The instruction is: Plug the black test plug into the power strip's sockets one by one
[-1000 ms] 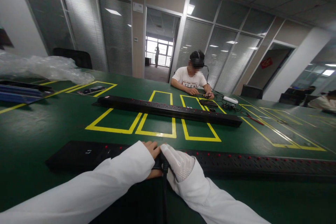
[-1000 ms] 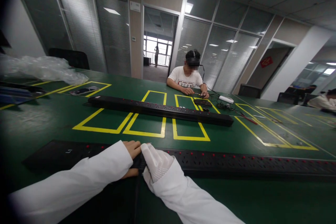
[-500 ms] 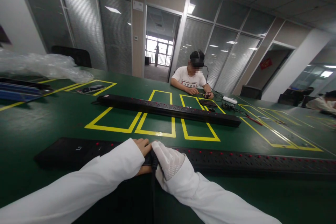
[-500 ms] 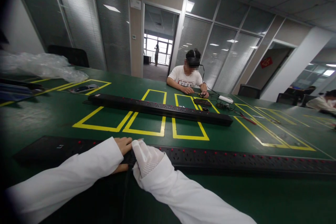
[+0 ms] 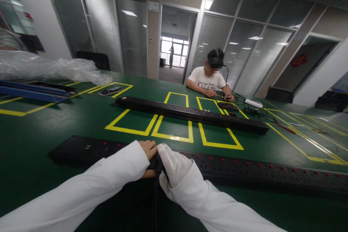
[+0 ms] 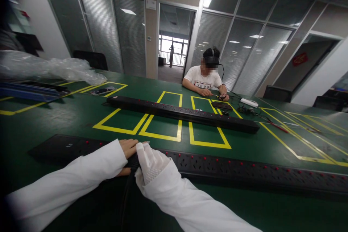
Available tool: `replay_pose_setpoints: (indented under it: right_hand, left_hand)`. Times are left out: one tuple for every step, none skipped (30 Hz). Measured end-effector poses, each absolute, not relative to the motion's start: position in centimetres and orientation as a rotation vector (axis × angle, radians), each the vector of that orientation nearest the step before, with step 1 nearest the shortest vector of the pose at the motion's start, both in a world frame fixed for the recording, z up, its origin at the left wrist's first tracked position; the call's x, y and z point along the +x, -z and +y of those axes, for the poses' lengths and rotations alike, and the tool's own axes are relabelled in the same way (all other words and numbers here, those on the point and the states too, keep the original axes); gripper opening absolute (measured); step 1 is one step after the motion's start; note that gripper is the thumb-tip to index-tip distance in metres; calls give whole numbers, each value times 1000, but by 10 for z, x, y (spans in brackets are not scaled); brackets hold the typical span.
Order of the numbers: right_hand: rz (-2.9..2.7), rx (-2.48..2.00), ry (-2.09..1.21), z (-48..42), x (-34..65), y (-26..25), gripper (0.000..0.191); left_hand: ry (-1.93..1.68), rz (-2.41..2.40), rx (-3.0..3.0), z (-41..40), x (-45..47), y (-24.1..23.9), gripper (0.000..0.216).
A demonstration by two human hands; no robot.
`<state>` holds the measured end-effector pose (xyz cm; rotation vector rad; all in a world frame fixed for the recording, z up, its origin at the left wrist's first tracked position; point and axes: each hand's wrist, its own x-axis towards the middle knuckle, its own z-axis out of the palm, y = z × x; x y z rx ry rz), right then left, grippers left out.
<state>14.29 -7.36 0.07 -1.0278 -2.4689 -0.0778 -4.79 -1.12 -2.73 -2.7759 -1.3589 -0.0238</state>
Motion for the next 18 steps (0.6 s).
replay_pose_setpoints:
  right_hand:
    - [-2469,-1028,70,-73,143,0,35]
    - [-2469,-1028,63,-73,143,0,34]
    - [-2469,-1029,58,-72,143,0,34]
    - [-2470,-1030,55,-72,143,0,33]
    - [-2471,-1031,53,-72,143,-1,32]
    - [-2473,-1031,53,-72,143,-1,32]
    - [-2476,-1030,54,-72,144,-2,32]
    - [-2480,-1028,56,-72,144,-2,32]
    - [-2485,-1024,58,-72,144,-3,33]
    - [-2489,-1021,60,-72,144,-3,33]
    - [-2492,-1020,61,-72,144,-4,33]
    - [-2494,-1021,62,-72,144,-4,33]
    - [-2495,-1024,62,-72,144,-4,33]
    - [-2495,-1027,61,-72,144,-4,32]
    - [-2496,-1030,59,-73,144,-4,32]
    - [-2499,-1031,57,-73,144,-4,32]
    - [-2504,-1028,54,-73,144,-4,32]
    - [-2512,-1020,51,-74,144,-4,32]
  left_hand:
    - [15,-1359,-2782,-11,-47,27,76]
    - [6,-1356,-2786,-11,-47,27,76]
    - [-5,-1350,-2787,-11,-47,27,75]
    - [-15,-1343,-2781,-11,-46,27,75]
    - [-23,-1336,-2769,-11,-46,28,74]
    - [-27,-1330,-2753,-10,-47,29,74]
    - [-27,-1324,-2736,-10,-47,30,73]
    - [-22,-1319,-2721,-10,-47,31,72]
    - [-11,-1315,-2712,-10,-47,32,71]
    - [-1,-1312,-2706,-10,-48,33,71]
    - [5,-1312,-2704,-10,-48,33,70]
    - [6,-1315,-2705,-11,-48,33,70]
    - [-1,-1319,-2708,-11,-48,33,71]
    - [-15,-1325,-2711,-11,-48,32,72]
    - [-33,-1330,-2713,-12,-47,31,73]
    - [-52,-1337,-2715,-12,-47,30,73]
    - [-69,-1342,-2716,-12,-46,29,74]
    - [-82,-1349,-2716,-12,-45,28,75]
